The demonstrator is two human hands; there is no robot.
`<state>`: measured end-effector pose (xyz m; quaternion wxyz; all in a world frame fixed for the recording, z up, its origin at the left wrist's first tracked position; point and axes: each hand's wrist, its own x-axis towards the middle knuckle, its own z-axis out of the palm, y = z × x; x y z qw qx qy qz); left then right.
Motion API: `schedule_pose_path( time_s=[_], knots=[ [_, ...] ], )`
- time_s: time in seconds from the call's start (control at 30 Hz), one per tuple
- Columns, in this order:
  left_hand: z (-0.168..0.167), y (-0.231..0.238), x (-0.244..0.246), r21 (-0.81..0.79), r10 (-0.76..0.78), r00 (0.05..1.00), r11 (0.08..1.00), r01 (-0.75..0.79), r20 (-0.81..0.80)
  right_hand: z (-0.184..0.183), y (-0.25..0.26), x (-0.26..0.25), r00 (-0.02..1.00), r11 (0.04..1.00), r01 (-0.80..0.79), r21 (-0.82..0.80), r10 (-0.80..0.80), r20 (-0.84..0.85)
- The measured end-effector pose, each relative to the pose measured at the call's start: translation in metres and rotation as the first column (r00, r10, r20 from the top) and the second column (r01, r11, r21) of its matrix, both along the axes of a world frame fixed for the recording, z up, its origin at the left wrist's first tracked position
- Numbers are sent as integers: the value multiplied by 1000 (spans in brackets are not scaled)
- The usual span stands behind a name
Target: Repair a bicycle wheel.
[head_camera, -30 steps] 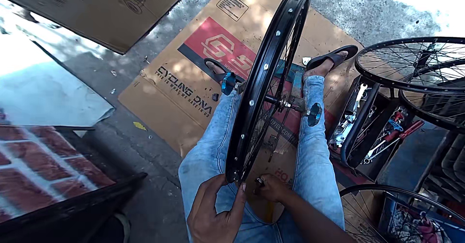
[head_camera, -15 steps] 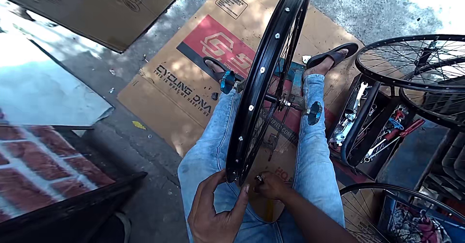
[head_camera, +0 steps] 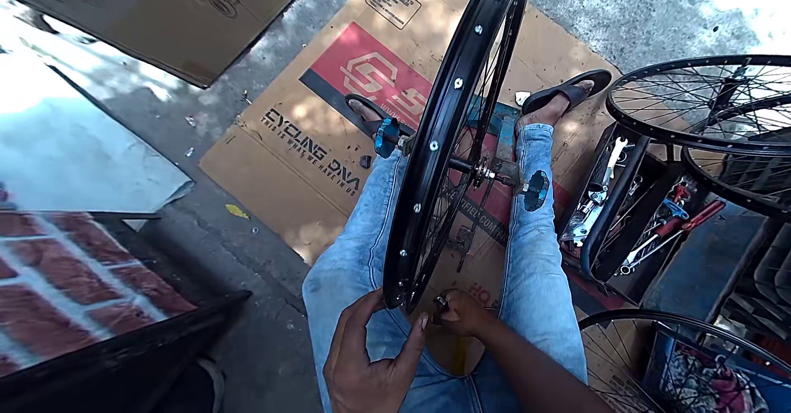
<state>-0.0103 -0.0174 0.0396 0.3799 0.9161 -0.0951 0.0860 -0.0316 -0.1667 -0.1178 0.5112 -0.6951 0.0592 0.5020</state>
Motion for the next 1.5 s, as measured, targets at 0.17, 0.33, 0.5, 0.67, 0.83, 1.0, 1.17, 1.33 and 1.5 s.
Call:
schedule_pose_path(
  time_s=[0.17,0.33,0.5,0.67,0.83,1.0,1.17,1.33,1.5],
  knots=[
    [-1,1,-1,17,6,1000,1000,-6,4,0,1,1,1000,1000,10,-10,-11,-17],
    [-1,1,0,4,7,1000,1000,-7,-4,-2,2,2,1000,1000,9,-16,-9,-26],
    [-2,1,-1,-6,1,1000,1000,-1,-5,-2,2,2,999,1000,11,-29,-12,-45],
    [-1,-1,-1,0,7,1000,1000,-7,-5,0,2,4,999,999,-9,-33,8,-40],
    [-3,-1,-1,4,5,1000,1000,-5,9,-2,1,3,1000,1000,1,-25,-1,-30],
    [-3,-2,-1,30,18,1000,999,-18,2,0,1,4,999,999,-14,-39,12,-30],
    [-4,-2,-3,43,30,1000,999,-30,-8,0,1,4,999,999,-2,-44,0,-47],
    [-4,-3,-4,15,30,999,999,-30,-34,-2,2,3,999,999,9,-47,-11,-48],
    [-5,-4,-3,15,34,999,999,-33,-42,-3,1,4,999,999,-12,-42,10,-34]
  ],
)
